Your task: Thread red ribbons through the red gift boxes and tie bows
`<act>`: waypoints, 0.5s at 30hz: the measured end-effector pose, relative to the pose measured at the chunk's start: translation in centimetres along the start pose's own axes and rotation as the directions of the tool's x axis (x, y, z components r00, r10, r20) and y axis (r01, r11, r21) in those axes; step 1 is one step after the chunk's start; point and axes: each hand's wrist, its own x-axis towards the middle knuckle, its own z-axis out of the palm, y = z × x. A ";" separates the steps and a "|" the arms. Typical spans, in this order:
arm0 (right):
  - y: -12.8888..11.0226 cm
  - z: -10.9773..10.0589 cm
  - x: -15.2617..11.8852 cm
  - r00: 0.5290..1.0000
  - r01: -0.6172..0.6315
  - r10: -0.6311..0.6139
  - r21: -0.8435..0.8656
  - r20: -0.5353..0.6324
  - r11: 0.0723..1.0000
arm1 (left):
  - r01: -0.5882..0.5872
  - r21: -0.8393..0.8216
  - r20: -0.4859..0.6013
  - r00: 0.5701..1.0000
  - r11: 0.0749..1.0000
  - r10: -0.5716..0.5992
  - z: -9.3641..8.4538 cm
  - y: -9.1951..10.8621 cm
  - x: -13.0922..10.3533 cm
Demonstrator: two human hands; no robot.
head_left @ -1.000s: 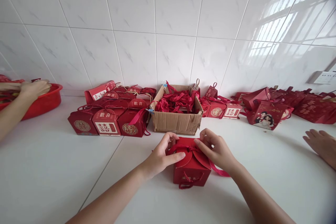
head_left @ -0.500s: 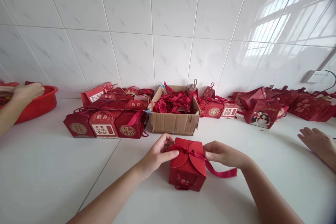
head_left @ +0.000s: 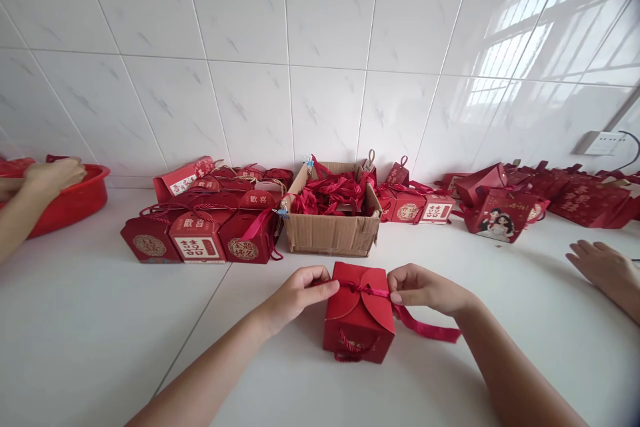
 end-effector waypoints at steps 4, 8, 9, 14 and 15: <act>0.3 -0.3 0.2 1.000 0.008 -0.008 0.042 0.005 0.999 | -0.009 0.043 -0.045 0.999 0.999 0.011 -0.4 -0.3 0.3; 0.6 -0.8 0.2 0.999 0.032 -0.032 0.056 0.003 0.998 | -0.008 0.109 -0.067 0.998 0.994 0.016 -1.1 -0.3 0.4; 0.6 -0.9 0.2 0.999 0.034 -0.034 0.058 0.008 0.998 | -0.006 0.128 -0.067 0.998 0.992 0.014 -1.3 -0.1 0.4; 0.8 -1.3 0.2 0.999 0.031 -0.034 0.070 0.038 0.997 | -0.004 0.242 -0.061 0.998 0.970 0.019 -2.4 0.5 0.5; 0.9 -1.3 0.2 0.999 0.028 -0.032 0.074 0.042 0.997 | -0.007 0.267 -0.067 0.997 0.964 0.026 -2.5 0.6 0.6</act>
